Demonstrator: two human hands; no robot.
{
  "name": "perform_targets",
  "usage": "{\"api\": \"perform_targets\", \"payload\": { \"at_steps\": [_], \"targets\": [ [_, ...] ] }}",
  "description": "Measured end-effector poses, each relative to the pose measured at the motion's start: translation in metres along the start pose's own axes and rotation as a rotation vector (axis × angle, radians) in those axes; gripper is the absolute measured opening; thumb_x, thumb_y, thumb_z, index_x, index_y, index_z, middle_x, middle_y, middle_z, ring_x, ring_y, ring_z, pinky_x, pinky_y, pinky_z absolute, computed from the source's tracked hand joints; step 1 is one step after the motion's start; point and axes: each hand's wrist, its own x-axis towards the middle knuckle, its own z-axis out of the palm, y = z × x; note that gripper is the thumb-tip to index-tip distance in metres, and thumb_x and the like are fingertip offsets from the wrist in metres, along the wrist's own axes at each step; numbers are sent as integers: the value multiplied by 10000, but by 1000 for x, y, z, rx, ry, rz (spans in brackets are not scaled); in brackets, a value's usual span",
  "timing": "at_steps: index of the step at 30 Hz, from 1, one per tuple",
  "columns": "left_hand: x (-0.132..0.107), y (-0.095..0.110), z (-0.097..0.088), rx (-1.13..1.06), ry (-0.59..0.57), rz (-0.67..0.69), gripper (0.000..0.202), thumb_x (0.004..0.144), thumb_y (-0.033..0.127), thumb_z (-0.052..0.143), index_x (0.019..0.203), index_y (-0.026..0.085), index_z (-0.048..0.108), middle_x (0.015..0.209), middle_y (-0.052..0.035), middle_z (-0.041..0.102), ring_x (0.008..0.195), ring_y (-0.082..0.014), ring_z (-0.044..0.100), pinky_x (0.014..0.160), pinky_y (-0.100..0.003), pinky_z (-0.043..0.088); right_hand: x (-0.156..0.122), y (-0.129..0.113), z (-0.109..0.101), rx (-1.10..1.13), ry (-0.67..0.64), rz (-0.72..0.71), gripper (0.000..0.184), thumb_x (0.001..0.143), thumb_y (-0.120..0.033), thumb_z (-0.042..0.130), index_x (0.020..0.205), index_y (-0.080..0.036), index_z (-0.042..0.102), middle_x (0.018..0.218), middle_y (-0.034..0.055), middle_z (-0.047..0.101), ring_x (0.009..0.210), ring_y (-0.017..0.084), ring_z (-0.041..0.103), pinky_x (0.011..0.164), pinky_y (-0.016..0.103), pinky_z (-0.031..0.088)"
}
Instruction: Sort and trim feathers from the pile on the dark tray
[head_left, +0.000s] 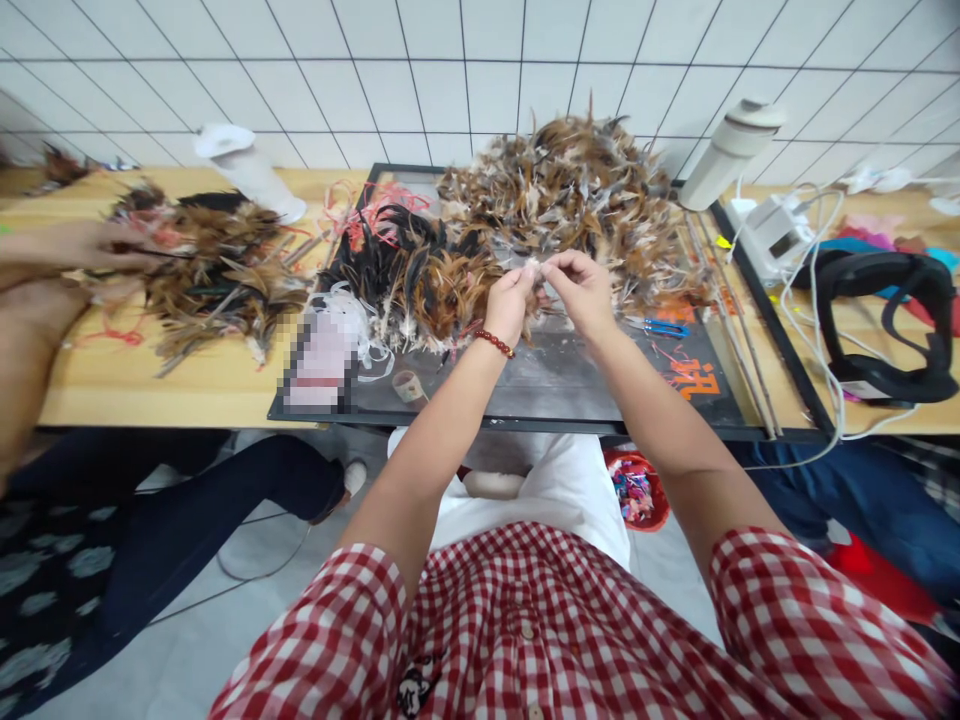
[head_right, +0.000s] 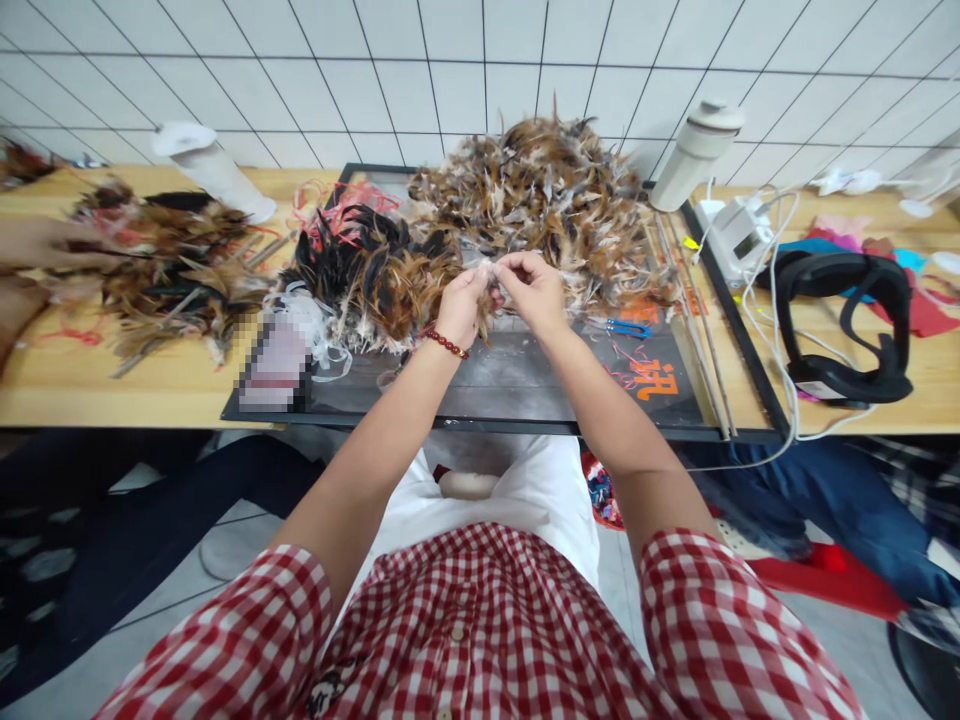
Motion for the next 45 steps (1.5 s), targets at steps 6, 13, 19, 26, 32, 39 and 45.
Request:
{"api": "perform_targets", "payload": {
  "at_steps": [6,13,19,26,32,39,45],
  "targets": [
    [0,-1,0,7,-27,4,286,953,422,748,821,196,635,545,80,422,475,-56,450,527,-185,424,9,9,-9,-43,70,-56,503,858,-745,704,901,-244,730,881,36,696,885,197,675,864,367,587],
    [-3,1,-1,72,-165,-37,294,1004,432,674,836,199,611,543,86,383,463,-53,441,566,-195,465,10,-8,-19,120,-134,98,601,692,-784,838,956,-250,765,848,20,721,843,184,680,752,326,595],
    [-12,3,3,54,-272,-75,345,975,390,726,749,181,569,548,83,403,484,-52,461,576,-198,463,3,-12,-13,245,-175,177,608,625,-798,878,749,-244,659,641,-26,580,558,140,552,486,291,489],
    [1,-1,-2,34,-96,69,411,915,447,791,701,188,554,526,94,383,449,-29,372,514,-173,390,16,13,-17,3,-85,67,363,880,-558,785,801,-213,708,698,-15,613,662,138,562,705,298,509],
    [15,4,-11,-71,93,157,416,982,521,683,739,206,562,522,95,341,443,-46,369,540,-183,430,12,16,-26,-819,-252,-1,172,850,-146,694,945,-181,832,1005,101,774,971,260,677,919,399,498],
    [20,1,-13,-77,131,191,414,961,568,693,789,204,596,559,87,412,447,-36,366,530,-184,410,1,11,-14,-979,-379,-45,168,907,-250,694,987,-196,831,1055,126,776,1047,299,678,934,423,502],
    [25,-4,-16,-58,97,186,416,953,586,696,795,210,611,547,82,413,461,-47,420,524,-188,415,9,13,-12,-394,-107,38,157,932,-278,700,798,-199,683,794,36,690,768,179,592,776,329,486]
  ]
}}
